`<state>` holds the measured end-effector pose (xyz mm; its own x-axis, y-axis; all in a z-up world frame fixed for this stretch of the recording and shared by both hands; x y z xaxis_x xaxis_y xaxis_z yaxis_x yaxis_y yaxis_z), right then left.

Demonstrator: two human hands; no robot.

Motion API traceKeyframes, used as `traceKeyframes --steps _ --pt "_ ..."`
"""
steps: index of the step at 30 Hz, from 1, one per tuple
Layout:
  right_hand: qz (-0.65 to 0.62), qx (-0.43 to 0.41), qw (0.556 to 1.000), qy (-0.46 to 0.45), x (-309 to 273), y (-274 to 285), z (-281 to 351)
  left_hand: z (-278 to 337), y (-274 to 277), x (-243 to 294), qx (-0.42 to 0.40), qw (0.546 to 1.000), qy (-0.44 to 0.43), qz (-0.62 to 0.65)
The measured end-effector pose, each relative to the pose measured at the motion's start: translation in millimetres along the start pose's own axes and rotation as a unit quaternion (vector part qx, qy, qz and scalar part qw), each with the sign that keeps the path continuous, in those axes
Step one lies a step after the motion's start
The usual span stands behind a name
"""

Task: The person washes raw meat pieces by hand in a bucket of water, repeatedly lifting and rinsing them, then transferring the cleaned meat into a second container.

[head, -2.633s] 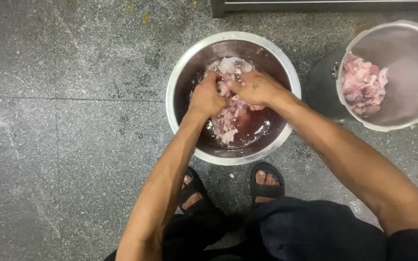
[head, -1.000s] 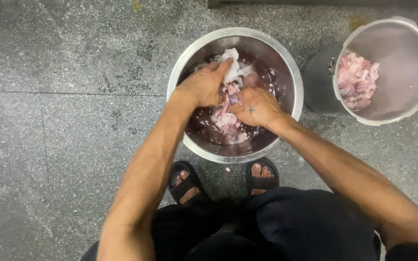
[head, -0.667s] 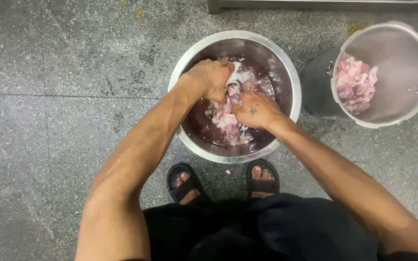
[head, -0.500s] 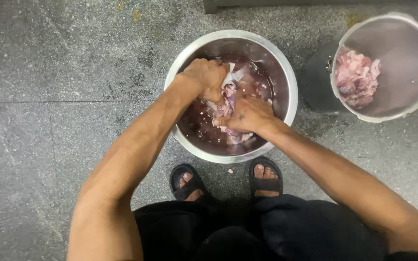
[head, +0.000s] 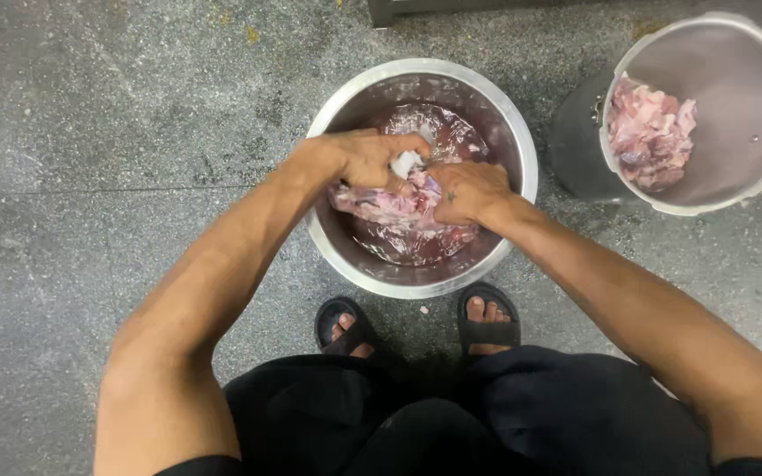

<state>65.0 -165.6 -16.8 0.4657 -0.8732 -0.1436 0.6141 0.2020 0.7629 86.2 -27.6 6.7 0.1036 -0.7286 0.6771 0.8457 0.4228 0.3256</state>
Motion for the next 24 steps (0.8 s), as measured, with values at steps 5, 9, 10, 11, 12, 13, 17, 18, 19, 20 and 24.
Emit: traceKeyframes --steps 5,9,10,11,12,13,17,18,19,20,24 --pt "0.027 0.027 0.998 0.047 -8 2 8 -19 -8 -32 0.116 0.991 -0.064 0.020" --pt "0.046 0.015 0.998 0.045 -12 -2 9 -25 2 -36 0.236 0.961 -0.144 -0.018" --pt "0.054 0.022 0.997 0.051 -14 -2 10 -26 12 -38 0.277 0.953 -0.123 0.011" --pt "0.062 0.029 0.996 0.056 -16 -3 12 -23 19 -38 0.317 0.942 -0.101 0.039" --pt "0.072 0.037 0.995 0.062 -18 -2 13 -22 22 -35 0.332 0.940 -0.062 0.047" --pt "0.069 0.045 0.995 0.064 -19 -3 15 -22 25 -28 0.346 0.936 -0.023 0.054" --pt "0.031 0.066 0.995 0.061 -16 0 12 -8 23 10 0.319 0.947 0.020 0.032" --pt "0.011 0.063 0.996 0.055 -13 -3 12 -5 12 12 0.260 0.965 0.044 -0.006" --pt "0.011 0.076 0.995 0.057 -11 -5 13 1 3 9 0.200 0.977 0.067 -0.043" --pt "0.011 0.091 0.994 0.056 -9 -4 13 6 -5 5 0.138 0.983 0.089 -0.082" --pt "0.011 0.101 0.994 0.050 -8 -2 10 28 -25 5 0.083 0.988 -0.080 -0.102"
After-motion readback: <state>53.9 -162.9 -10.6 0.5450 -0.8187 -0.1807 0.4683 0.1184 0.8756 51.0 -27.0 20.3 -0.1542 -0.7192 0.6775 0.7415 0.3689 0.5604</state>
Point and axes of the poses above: each hand's wrist, its own z-axis away from the middle knuckle, its own y-axis out of the back of the hand, x = y × z, the point moved 7 cm from there along -z, towards the middle knuckle, and after that the axes turned 14 degrees about z, right-handed, at the moved point
